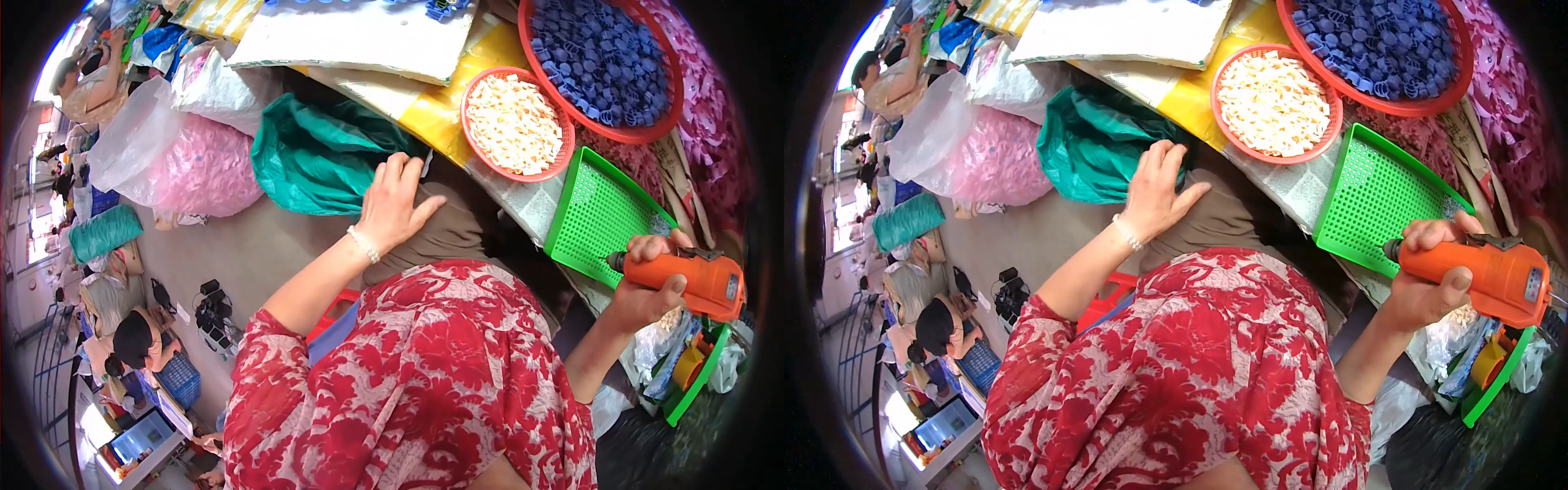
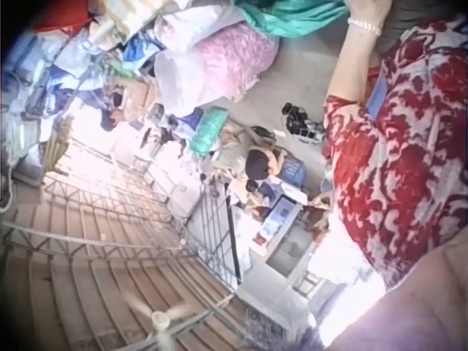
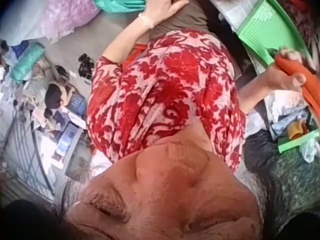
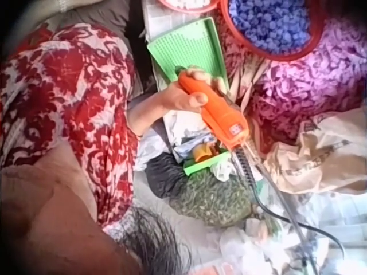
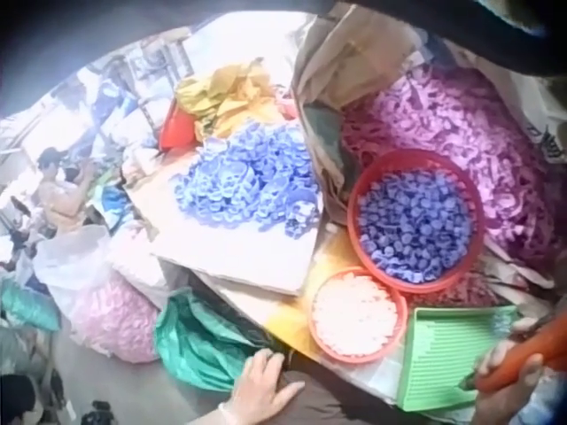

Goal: The recorder is using a power screwdriver to assemble small plastic toy components at a workbench.

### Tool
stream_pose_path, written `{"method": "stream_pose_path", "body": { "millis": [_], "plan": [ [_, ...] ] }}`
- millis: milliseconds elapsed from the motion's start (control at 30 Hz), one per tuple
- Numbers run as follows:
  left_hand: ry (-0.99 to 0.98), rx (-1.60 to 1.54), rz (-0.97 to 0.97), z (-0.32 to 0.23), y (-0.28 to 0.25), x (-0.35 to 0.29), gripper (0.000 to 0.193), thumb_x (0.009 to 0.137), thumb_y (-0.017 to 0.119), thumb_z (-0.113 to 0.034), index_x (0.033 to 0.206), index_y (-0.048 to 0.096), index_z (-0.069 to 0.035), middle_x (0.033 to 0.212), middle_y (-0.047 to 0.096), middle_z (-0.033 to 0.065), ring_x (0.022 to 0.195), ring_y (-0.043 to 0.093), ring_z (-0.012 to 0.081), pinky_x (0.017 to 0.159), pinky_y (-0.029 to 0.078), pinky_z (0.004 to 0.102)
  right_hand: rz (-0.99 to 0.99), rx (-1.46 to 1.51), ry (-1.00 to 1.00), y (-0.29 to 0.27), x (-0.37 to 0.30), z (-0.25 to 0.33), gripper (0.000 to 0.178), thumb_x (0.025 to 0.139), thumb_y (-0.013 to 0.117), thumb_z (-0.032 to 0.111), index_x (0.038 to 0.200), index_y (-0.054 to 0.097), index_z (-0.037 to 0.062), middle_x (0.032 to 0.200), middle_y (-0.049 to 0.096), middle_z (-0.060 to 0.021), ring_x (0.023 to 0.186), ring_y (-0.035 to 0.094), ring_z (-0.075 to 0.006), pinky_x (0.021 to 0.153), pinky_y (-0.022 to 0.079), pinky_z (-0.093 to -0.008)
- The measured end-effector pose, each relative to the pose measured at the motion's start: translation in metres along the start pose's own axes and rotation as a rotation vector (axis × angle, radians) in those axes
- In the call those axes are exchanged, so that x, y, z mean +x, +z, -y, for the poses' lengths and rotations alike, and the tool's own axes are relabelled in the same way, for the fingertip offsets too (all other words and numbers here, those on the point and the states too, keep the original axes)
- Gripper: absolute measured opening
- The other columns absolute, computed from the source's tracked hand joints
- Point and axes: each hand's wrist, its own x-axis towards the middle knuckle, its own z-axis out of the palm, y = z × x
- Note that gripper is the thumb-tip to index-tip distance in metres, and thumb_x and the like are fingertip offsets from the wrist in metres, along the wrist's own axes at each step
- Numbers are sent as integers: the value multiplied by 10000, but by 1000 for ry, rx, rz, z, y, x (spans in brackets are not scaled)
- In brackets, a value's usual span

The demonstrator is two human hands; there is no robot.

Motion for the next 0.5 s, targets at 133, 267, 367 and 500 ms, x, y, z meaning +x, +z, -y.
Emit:
{"method": "stream_pose_path", "body": {
  "millis": [133,267,367,500],
  "plan": [
    [-361,-260,96,32,40,-4,533,770,660,-307,1129,459,32,1025,454,197,902,489,351,770,432,387,24,15,-3,-1,0,0,686,777,591,541,1144,422,-14,737,475,-68,654,425,-167,665,362,-321],
    [-261,-5,-62,31,48,2,500,721,641,-236,1099,480,49,1040,439,210,1021,443,391,817,408,452,15,-6,-12,-4,-6,2,690,770,600,539,1149,429,-11,740,480,-65,657,429,-166,661,366,-318],
    [-94,396,-169,52,51,22,439,597,629,-108,1016,559,2,1062,440,196,1031,410,404,838,336,545,-11,-4,-18,-9,-7,2,686,770,603,533,1150,431,-12,744,484,-64,658,432,-166,659,370,-317],
    [-251,464,-96,118,65,57,400,712,598,-147,1088,518,-37,1184,430,247,994,449,404,796,422,467,-4,8,1,-9,-10,4,685,766,611,526,1149,430,-13,752,488,-65,663,436,-167,660,373,-316]
  ]
}}
